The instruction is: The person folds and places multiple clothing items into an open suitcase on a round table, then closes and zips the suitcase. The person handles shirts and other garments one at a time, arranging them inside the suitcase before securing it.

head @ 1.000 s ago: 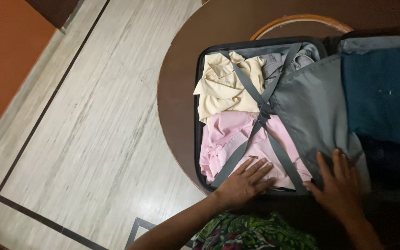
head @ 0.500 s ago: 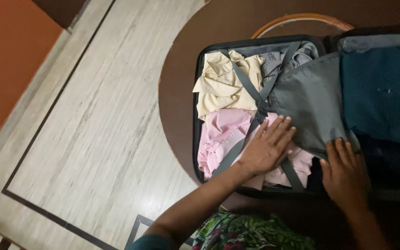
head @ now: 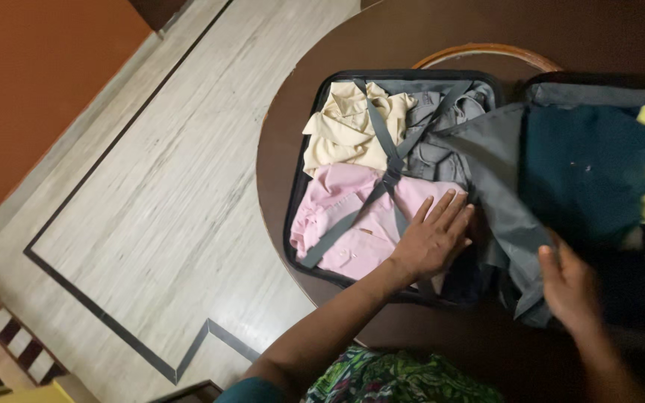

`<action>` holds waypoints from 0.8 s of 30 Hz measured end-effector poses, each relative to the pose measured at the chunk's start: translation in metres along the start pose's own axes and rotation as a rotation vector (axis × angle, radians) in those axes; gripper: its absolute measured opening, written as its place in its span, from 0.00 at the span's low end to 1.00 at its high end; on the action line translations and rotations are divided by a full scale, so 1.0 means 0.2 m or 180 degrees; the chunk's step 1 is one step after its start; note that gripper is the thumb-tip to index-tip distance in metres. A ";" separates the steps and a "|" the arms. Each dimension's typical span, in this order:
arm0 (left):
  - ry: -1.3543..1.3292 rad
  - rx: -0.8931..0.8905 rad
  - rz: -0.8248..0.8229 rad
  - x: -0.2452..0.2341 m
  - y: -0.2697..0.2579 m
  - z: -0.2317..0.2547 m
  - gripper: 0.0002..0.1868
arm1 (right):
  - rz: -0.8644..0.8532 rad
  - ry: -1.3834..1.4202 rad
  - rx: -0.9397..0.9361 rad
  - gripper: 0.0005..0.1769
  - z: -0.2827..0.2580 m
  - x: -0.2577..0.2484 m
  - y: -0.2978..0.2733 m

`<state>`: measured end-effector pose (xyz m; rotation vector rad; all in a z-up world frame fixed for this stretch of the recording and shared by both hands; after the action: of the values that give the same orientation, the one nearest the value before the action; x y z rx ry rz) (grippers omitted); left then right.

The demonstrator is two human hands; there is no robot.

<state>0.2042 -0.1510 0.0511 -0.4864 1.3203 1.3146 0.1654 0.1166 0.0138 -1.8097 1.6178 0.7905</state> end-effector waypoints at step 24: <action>-0.0598 -0.0063 -0.0405 0.51 0.50 0.27 0.29 | 0.0279 0.0860 0.0269 0.35 0.71 -0.33 0.38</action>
<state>0.1132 -0.0332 0.0154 -0.4419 1.1046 1.2373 0.0769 0.2597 -0.0326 -1.8584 1.8824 0.5222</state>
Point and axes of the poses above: each hand's wrist, its own y-axis towards the middle knuckle, its own x-axis out of the palm, z = x × y, the point moved 3 cm from there along y, towards the middle knuckle, and after that the axes turned 1 degree about -x, right-handed, at the moved point
